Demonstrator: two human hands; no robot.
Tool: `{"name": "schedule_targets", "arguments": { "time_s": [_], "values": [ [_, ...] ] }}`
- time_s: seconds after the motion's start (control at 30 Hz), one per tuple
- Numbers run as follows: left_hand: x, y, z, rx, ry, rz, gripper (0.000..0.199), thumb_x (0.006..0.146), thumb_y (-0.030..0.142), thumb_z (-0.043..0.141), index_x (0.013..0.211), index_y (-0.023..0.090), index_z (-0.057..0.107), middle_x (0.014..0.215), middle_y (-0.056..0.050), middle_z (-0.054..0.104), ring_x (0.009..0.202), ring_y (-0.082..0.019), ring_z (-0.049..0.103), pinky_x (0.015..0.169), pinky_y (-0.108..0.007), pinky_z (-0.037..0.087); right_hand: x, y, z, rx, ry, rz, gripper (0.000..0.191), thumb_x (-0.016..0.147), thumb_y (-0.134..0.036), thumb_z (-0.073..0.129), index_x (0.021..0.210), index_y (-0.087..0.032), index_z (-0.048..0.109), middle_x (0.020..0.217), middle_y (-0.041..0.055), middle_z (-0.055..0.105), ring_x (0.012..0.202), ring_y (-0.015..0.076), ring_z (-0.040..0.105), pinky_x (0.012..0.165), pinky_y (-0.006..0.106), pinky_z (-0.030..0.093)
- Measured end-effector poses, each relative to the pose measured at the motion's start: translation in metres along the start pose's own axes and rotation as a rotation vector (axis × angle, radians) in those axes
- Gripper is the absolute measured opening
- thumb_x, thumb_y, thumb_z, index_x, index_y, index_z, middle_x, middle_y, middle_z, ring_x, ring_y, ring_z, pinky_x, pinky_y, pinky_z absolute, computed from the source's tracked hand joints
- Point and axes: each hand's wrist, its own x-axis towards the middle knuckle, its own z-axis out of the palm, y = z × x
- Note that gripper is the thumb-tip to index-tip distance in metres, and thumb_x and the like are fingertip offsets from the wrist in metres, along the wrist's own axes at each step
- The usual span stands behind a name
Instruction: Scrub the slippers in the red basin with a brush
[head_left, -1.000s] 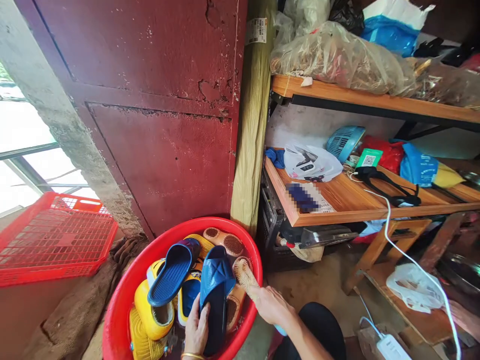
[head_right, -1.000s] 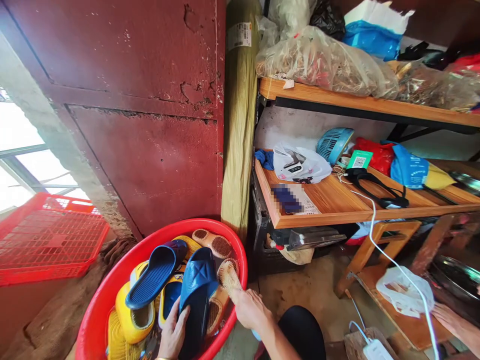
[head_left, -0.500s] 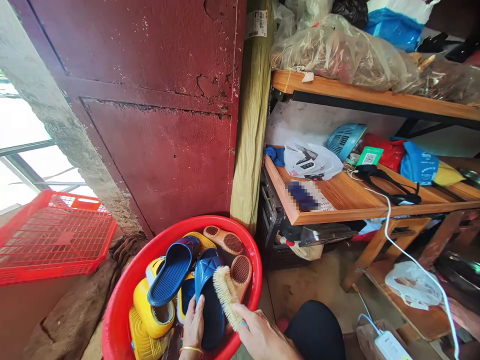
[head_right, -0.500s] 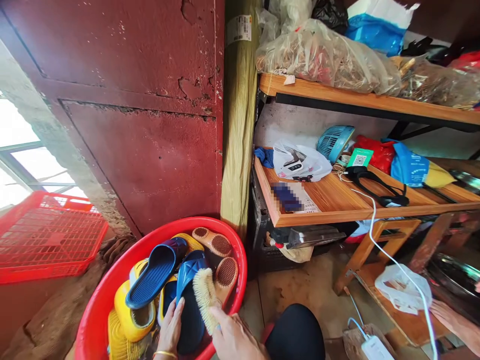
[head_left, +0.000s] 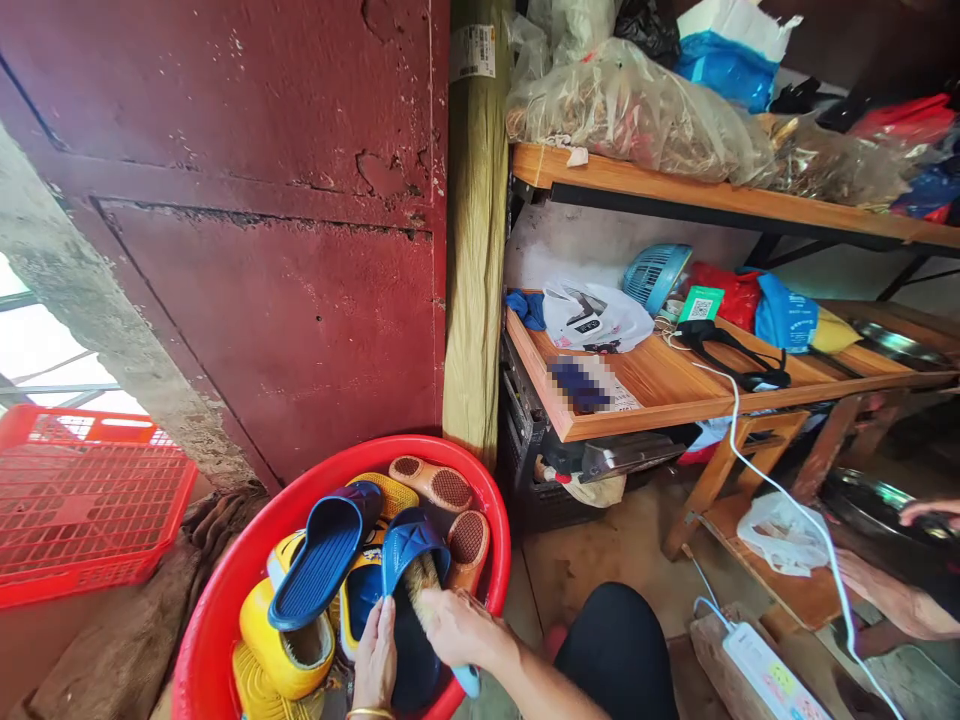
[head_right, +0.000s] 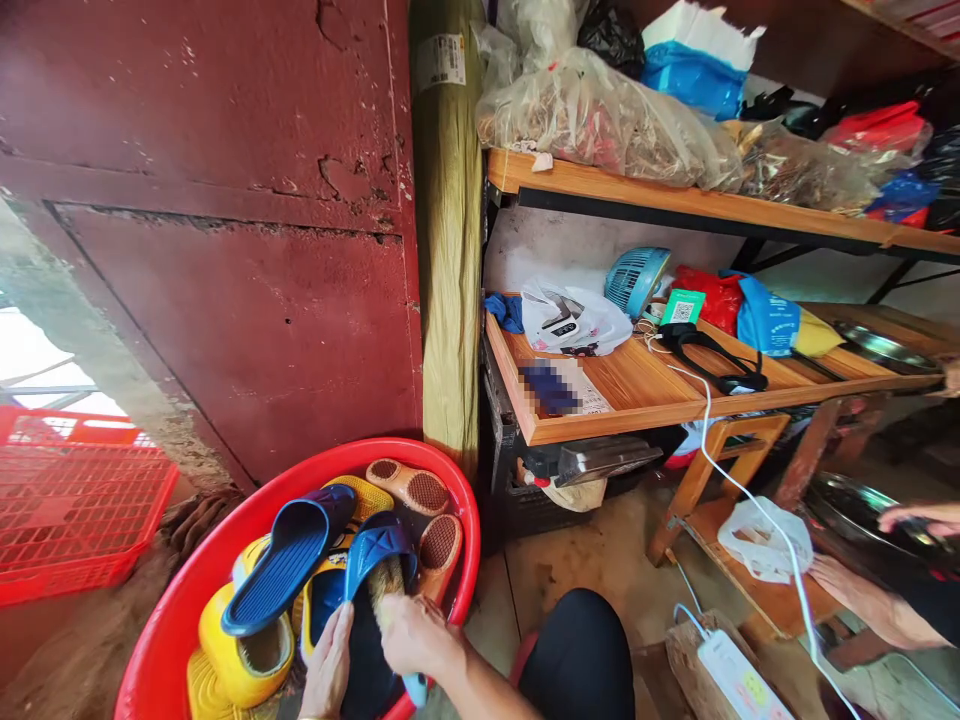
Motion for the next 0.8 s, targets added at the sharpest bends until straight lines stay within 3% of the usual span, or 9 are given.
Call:
{"name": "schedule_targets", "arguments": {
  "time_s": [0.13, 0.23, 0.33, 0.43, 0.5, 0.63, 0.73, 0.8],
  "values": [
    [-0.003, 0.008, -0.002, -0.088, -0.032, -0.046, 0.046, 0.082, 0.054, 0.05, 0.108, 0.018, 0.067, 0.127, -0.012, 0.069, 0.13, -0.03, 0.056, 0.117, -0.045, 0.037, -0.051, 0.009, -0.004, 0.004, -0.131, -0.047, 0.031, 0.085, -0.03, 0.051, 0.107, -0.033, 0.073, 0.089, 0.0052, 0.076, 0.078, 0.0274, 0.071, 0.064, 0.032, 0.049],
    [-0.009, 0.018, 0.001, -0.124, -0.057, -0.054, 0.063, 0.074, 0.063, 0.058, 0.113, 0.013, 0.063, 0.118, -0.015, 0.071, 0.125, -0.033, 0.059, 0.113, -0.047, 0.04, -0.085, 0.023, -0.021, 0.079, -0.195, 0.001, 0.032, 0.085, -0.037, 0.05, 0.106, -0.042, 0.074, 0.091, -0.0004, 0.076, 0.078, 0.0253, 0.07, 0.062, 0.031, 0.047],
    [-0.014, 0.03, 0.002, -0.122, -0.116, -0.031, 0.077, 0.069, 0.066, 0.063, 0.122, 0.01, 0.059, 0.112, -0.015, 0.073, 0.115, -0.035, 0.064, 0.104, -0.047, 0.047, -0.095, 0.038, -0.046, 0.242, -0.285, 0.013, 0.035, 0.08, -0.033, 0.055, 0.106, -0.043, 0.075, 0.082, -0.0046, 0.074, 0.071, 0.0207, 0.066, 0.061, 0.028, 0.045],
    [-0.015, 0.048, -0.005, -0.032, -0.077, 0.17, 0.07, 0.073, 0.062, 0.06, 0.126, 0.016, 0.059, 0.118, -0.011, 0.072, 0.114, -0.032, 0.064, 0.105, -0.043, 0.047, -0.086, 0.053, -0.064, 0.537, -0.383, 0.046, 0.049, 0.079, -0.033, 0.056, 0.126, -0.038, 0.067, 0.069, -0.0044, 0.067, 0.052, 0.0143, 0.057, 0.051, 0.024, 0.042],
    [-0.01, 0.068, -0.015, 0.106, -0.016, 0.345, 0.066, 0.078, 0.059, 0.057, 0.129, 0.018, 0.058, 0.121, -0.011, 0.071, 0.114, -0.031, 0.064, 0.105, -0.042, 0.046, -0.071, 0.061, -0.065, 0.765, -0.335, 0.077, 0.061, 0.079, -0.038, 0.056, 0.14, -0.031, 0.056, 0.066, -0.0041, 0.064, 0.043, 0.0113, 0.05, 0.045, 0.023, 0.04],
    [0.01, 0.117, -0.044, 0.434, 0.095, 0.563, 0.061, 0.086, 0.052, 0.046, 0.136, 0.019, 0.054, 0.121, -0.012, 0.07, 0.109, -0.031, 0.066, 0.097, -0.042, 0.049, -0.03, 0.073, -0.035, 1.041, -0.021, 0.113, 0.084, 0.078, -0.053, 0.057, 0.151, -0.016, 0.039, 0.064, -0.0027, 0.064, 0.037, 0.0106, 0.049, 0.039, 0.023, 0.037],
    [0.035, 0.145, -0.073, 0.657, 0.112, 0.451, 0.062, 0.088, 0.053, 0.04, 0.138, 0.017, 0.053, 0.106, -0.014, 0.074, 0.09, -0.032, 0.07, 0.083, -0.043, 0.053, -0.006, 0.08, -0.004, 1.116, 0.094, 0.194, 0.099, 0.072, -0.06, 0.061, 0.153, -0.011, 0.032, 0.062, -0.0031, 0.064, 0.034, 0.0112, 0.048, 0.036, 0.023, 0.035],
    [0.054, 0.152, -0.093, 0.752, 0.098, 0.359, 0.064, 0.087, 0.054, 0.041, 0.138, 0.017, 0.052, 0.106, -0.015, 0.074, 0.089, -0.034, 0.07, 0.082, -0.046, 0.053, 0.001, 0.087, 0.011, 1.166, 0.119, 0.216, 0.1, 0.07, -0.063, 0.062, 0.151, -0.011, 0.034, 0.06, -0.0032, 0.065, 0.033, 0.011, 0.048, 0.035, 0.022, 0.033]
  ]
}}
